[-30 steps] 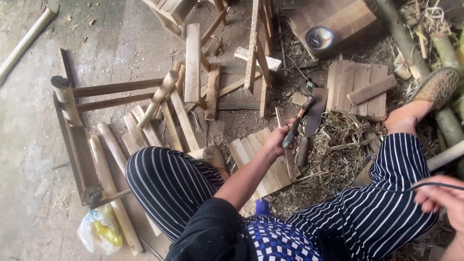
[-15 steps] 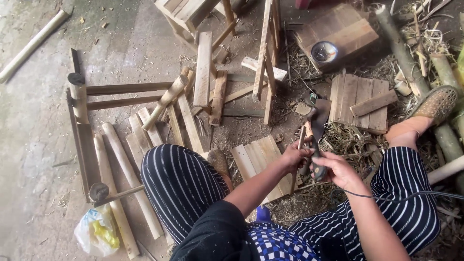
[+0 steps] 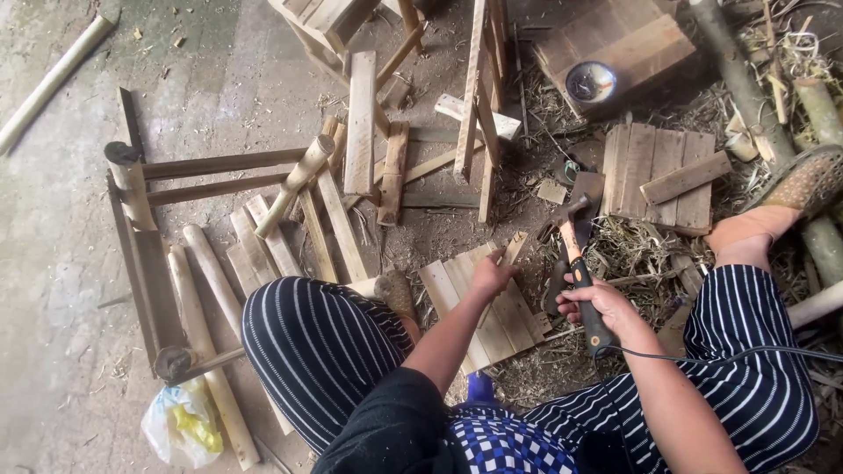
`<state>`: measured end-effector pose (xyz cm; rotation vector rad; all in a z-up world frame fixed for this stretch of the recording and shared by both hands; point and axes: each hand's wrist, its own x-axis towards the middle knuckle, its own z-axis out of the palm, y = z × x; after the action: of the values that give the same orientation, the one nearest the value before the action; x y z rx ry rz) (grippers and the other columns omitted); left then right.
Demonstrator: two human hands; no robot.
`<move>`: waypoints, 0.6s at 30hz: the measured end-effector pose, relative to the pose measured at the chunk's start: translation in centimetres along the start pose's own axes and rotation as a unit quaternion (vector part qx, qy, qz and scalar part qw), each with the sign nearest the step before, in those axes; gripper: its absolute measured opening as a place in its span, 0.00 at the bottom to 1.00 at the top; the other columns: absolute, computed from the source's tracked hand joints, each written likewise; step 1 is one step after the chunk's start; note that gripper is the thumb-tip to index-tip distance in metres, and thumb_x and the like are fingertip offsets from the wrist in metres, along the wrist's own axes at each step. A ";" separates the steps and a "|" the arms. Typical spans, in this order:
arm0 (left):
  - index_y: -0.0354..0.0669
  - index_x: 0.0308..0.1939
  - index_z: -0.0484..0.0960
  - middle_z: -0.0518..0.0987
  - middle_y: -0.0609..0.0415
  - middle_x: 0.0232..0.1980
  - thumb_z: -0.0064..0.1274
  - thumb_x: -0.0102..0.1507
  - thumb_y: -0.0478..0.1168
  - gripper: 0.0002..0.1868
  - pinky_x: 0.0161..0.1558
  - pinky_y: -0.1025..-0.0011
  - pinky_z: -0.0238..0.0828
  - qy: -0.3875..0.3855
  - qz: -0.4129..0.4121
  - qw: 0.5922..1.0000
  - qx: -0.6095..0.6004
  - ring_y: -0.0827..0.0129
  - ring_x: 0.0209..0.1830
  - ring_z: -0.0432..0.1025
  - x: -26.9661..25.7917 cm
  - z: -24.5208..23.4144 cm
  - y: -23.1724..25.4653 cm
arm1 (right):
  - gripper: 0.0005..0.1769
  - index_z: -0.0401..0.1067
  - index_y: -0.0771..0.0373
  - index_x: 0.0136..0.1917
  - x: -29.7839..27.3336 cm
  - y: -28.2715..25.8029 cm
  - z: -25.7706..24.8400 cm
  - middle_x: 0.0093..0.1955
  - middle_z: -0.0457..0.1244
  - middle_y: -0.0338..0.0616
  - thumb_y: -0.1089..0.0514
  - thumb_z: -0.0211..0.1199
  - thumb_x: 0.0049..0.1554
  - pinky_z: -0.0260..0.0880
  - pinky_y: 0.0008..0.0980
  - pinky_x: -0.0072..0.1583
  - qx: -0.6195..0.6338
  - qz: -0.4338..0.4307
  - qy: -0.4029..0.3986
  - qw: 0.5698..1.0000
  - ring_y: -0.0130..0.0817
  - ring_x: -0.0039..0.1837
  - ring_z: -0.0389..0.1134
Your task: The person sits on the ground shaping small wooden pegs with a knife, then positions wooden slats on a small wooden stool frame and hammers the pegs to fasten the slats in place, working on the frame piece by piece.
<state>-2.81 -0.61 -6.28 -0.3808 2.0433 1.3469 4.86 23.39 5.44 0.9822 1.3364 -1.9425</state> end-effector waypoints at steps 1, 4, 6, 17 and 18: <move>0.56 0.68 0.76 0.83 0.44 0.40 0.63 0.57 0.50 0.34 0.23 0.67 0.78 0.000 -0.003 1.000 0.000 0.60 0.25 0.79 -0.9 -0.6 0.8 | 0.38 0.59 0.69 0.74 0.9 0.6 -0.2 0.44 0.69 0.64 0.72 0.65 0.51 0.77 0.46 0.36 0.000 0.003 0.000 1.000 0.49 0.38 0.73; 0.55 0.69 0.75 0.79 0.38 0.62 0.61 0.58 0.51 0.35 0.63 0.50 0.72 -0.008 0.043 0.995 0.086 0.43 0.64 0.73 -2.3 -1.9 2.0 | 0.33 0.66 0.66 0.69 2.6 1.8 -0.8 0.34 0.65 0.55 0.67 0.68 0.51 0.66 0.36 0.26 -0.004 -0.016 0.013 1.000 0.36 0.27 0.64; 0.58 0.69 0.75 0.80 0.43 0.62 0.58 0.60 0.52 0.32 0.68 0.52 0.69 0.011 0.028 0.989 0.145 0.47 0.66 0.72 -1.0 -2.1 1.8 | 0.26 0.69 0.66 0.63 2.8 1.5 -0.9 0.30 0.60 0.49 0.65 0.70 0.51 0.59 0.36 0.24 -0.031 -0.060 0.044 0.997 0.32 0.26 0.58; 0.65 0.71 0.72 0.85 0.45 0.51 0.47 0.65 0.55 0.28 0.56 0.52 0.78 0.029 0.075 0.920 0.385 0.50 0.56 0.80 4.5 -1.7 1.9 | 0.22 0.69 0.67 0.57 -7.2 -5.7 3.5 0.36 0.64 0.51 0.58 0.75 0.56 0.65 0.32 0.33 -0.179 -0.440 0.220 0.852 0.35 0.32 0.65; 0.64 0.71 0.73 0.85 0.44 0.50 0.46 0.65 0.55 0.28 0.55 0.52 0.78 0.030 0.080 0.915 0.395 0.50 0.55 0.80 6.3 -0.9 1.0 | 0.25 0.67 0.66 0.56 -7.1 -6.1 3.5 0.37 0.64 0.50 0.60 0.76 0.50 0.66 0.35 0.35 -0.155 -0.421 0.189 0.874 0.35 0.33 0.66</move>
<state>-8.33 -0.30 -9.49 0.1141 2.4998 0.4888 3.14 22.46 15.26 0.6796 2.5370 -2.0363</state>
